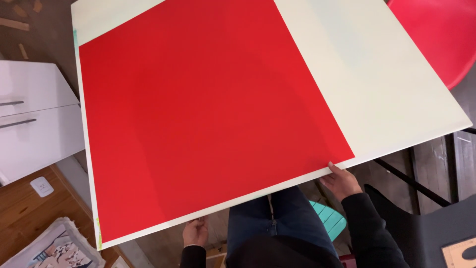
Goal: The recorder is removing staples or fasteners from a large canvas frame using a specialized tool.
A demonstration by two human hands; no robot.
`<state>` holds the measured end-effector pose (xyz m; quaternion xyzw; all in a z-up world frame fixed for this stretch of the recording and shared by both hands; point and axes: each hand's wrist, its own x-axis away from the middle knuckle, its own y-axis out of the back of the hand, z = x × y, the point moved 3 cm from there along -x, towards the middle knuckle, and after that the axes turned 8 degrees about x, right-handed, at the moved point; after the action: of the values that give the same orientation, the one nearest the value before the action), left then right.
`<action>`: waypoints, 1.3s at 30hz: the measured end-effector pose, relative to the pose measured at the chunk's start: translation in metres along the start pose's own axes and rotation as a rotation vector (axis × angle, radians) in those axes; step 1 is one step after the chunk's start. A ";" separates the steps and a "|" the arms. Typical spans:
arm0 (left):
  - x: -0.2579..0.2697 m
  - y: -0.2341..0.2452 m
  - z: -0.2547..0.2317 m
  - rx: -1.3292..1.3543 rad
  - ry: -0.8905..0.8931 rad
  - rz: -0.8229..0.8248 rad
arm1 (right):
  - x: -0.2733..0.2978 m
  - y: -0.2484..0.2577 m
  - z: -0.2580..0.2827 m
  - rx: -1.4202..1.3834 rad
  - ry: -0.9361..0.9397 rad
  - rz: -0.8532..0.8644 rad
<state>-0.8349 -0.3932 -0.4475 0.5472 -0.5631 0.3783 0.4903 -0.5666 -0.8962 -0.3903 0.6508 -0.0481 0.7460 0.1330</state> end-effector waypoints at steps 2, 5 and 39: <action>-0.001 -0.004 0.002 0.004 -0.001 -0.013 | -0.004 0.001 0.000 0.002 -0.008 -0.006; -0.004 -0.002 0.003 0.006 0.007 -0.048 | -0.007 0.004 -0.004 -0.002 -0.022 -0.009; 0.003 -0.009 0.003 -0.035 -0.044 -0.042 | -0.017 0.011 -0.008 0.059 -0.028 -0.046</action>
<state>-0.8262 -0.3978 -0.4466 0.5582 -0.5688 0.3460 0.4952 -0.5755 -0.9067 -0.4069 0.6659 -0.0129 0.7345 0.1300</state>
